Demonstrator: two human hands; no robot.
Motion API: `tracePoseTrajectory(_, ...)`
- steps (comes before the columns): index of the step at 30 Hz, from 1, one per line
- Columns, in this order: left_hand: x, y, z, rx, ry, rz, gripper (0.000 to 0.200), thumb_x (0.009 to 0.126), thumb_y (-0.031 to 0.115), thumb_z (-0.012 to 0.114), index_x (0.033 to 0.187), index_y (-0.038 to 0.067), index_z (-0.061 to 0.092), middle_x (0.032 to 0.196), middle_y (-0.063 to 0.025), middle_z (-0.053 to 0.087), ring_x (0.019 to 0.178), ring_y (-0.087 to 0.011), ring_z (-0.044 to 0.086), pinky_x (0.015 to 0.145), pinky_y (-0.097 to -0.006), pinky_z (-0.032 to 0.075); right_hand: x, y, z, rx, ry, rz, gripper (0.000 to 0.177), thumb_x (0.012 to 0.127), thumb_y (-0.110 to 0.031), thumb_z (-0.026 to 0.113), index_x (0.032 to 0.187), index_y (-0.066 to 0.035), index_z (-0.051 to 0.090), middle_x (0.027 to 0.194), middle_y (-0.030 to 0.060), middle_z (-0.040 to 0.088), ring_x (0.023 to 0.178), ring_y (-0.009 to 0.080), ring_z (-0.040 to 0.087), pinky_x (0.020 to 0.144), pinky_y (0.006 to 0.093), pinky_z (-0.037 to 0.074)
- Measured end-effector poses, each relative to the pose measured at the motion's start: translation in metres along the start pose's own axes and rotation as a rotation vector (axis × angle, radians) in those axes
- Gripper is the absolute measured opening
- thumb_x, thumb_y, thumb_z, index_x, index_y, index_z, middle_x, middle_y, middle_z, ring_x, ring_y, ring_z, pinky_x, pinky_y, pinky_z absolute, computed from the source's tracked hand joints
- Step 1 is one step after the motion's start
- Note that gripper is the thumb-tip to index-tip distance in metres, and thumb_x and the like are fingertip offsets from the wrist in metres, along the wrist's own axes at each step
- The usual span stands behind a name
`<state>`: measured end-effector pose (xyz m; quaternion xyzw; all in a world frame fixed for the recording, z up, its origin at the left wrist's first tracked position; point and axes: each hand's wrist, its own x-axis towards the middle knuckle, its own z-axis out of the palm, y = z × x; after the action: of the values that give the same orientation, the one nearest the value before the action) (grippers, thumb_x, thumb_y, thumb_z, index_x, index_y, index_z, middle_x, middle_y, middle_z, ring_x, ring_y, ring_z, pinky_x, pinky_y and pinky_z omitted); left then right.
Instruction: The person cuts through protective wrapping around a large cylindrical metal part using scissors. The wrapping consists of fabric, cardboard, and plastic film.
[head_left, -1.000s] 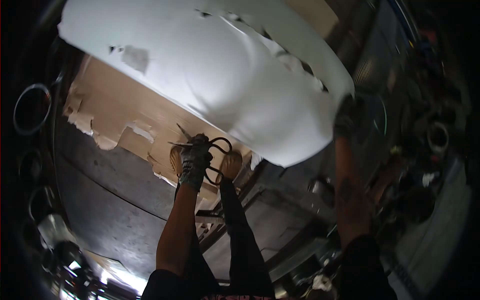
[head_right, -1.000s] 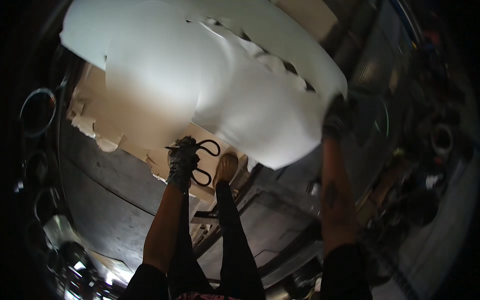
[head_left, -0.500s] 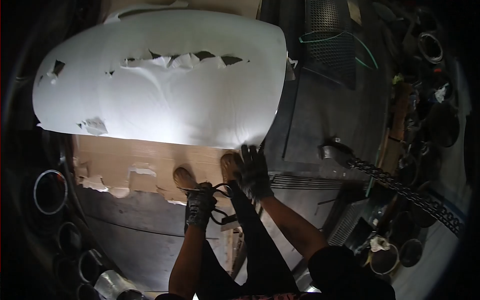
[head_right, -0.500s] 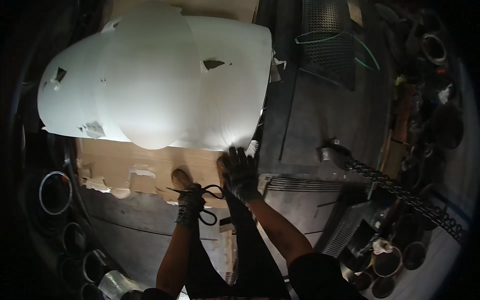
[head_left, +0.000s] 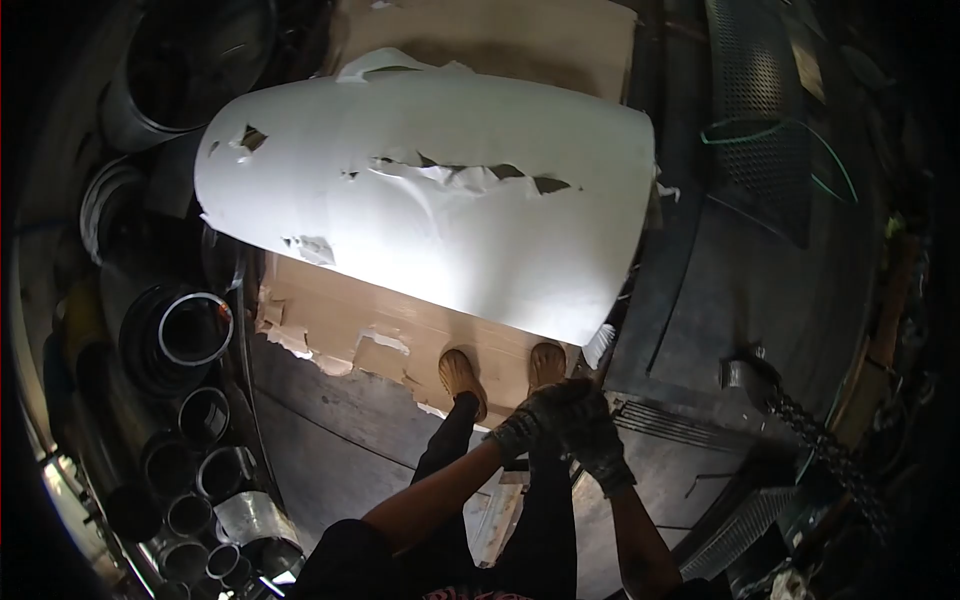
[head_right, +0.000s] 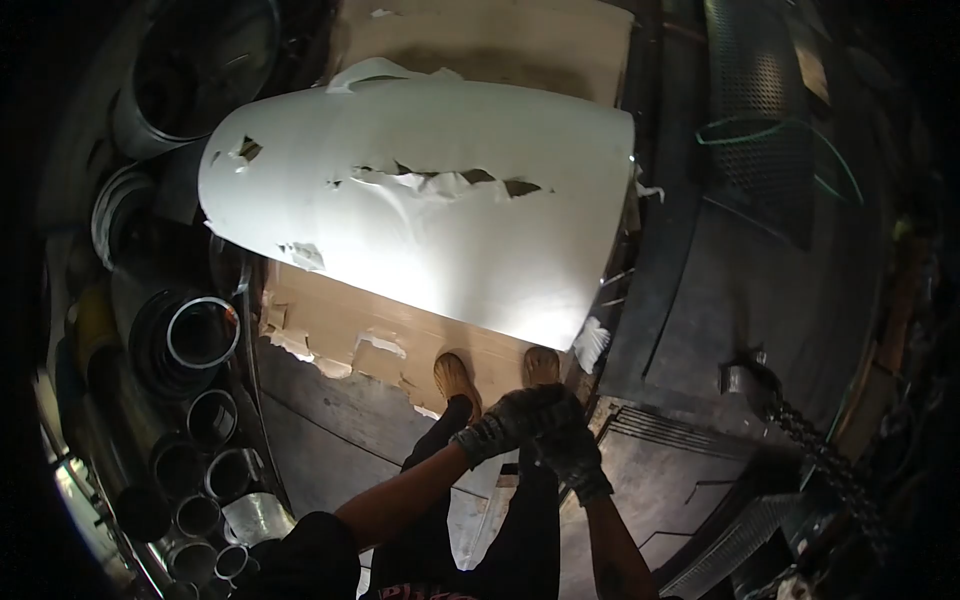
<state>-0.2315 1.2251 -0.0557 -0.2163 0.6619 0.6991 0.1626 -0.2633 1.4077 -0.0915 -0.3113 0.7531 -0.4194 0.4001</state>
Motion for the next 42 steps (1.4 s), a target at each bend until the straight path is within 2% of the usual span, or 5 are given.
tracePoseTrajectory(7,0.067,0.084,-0.179,1.173,0.612,0.185,0.074,0.089,0.046,0.070,0.151,0.015,0.044,0.157,-0.0164,0.041,0.145,-0.0375,0.037,0.115,-0.0573,0.031,-0.034,0.038,-0.036,1.705,0.369,0.715,0.033,0.101,-0.018,0.056,0.132,-0.007,0.050,0.078,0.0125,0.062,0.059,0.0248,0.062,0.049,0.0318,0.049)
tracePoseTrajectory(11,0.097,0.081,-0.285,1.383,0.642,0.317,0.078,0.089,0.053,0.066,0.152,0.014,0.041,0.158,-0.0152,0.038,0.146,-0.0373,0.035,0.114,-0.0585,0.030,-0.059,0.050,-0.033,0.628,0.157,0.647,0.046,0.093,-0.008,0.063,0.135,-0.007,0.045,0.080,0.0138,0.063,0.060,0.0258,0.064,0.042,0.0361,0.050)
tracePoseTrajectory(22,0.056,0.049,-0.505,1.066,1.028,-0.051,0.052,0.098,0.039,0.059,0.147,0.024,0.051,0.157,-0.0189,0.038,0.145,-0.0382,0.034,0.117,-0.0461,0.034,-0.043,0.003,0.033,0.564,0.077,0.790,0.046,0.090,-0.001,0.064,0.133,-0.005,0.048,0.081,0.0085,0.066,0.067,0.0180,0.066,0.056,0.0302,0.054)
tracePoseTrajectory(29,0.060,0.057,-0.419,1.131,0.913,0.162,0.065,0.081,0.037,0.080,0.139,0.018,0.058,0.145,-0.0216,0.049,0.137,-0.0399,0.043,0.115,-0.0476,0.035,-0.012,-0.013,0.089,-0.134,0.010,0.298,0.050,0.092,-0.008,0.068,0.137,-0.004,0.048,0.106,0.0090,0.066,0.094,0.0160,0.065,0.079,0.0304,0.056)
tracePoseTrajectory(42,0.150,0.127,-0.275,1.230,0.566,0.400,0.072,0.083,0.046,0.073,0.148,0.024,0.050,0.161,-0.0147,0.035,0.148,-0.0384,0.030,0.119,-0.0578,0.018,0.049,-0.143,0.068,0.920,-0.008,0.780,0.061,0.085,-0.005,0.076,0.139,-0.012,0.046,0.089,0.0012,0.055,0.081,0.0120,0.057,0.073,0.0302,0.053)
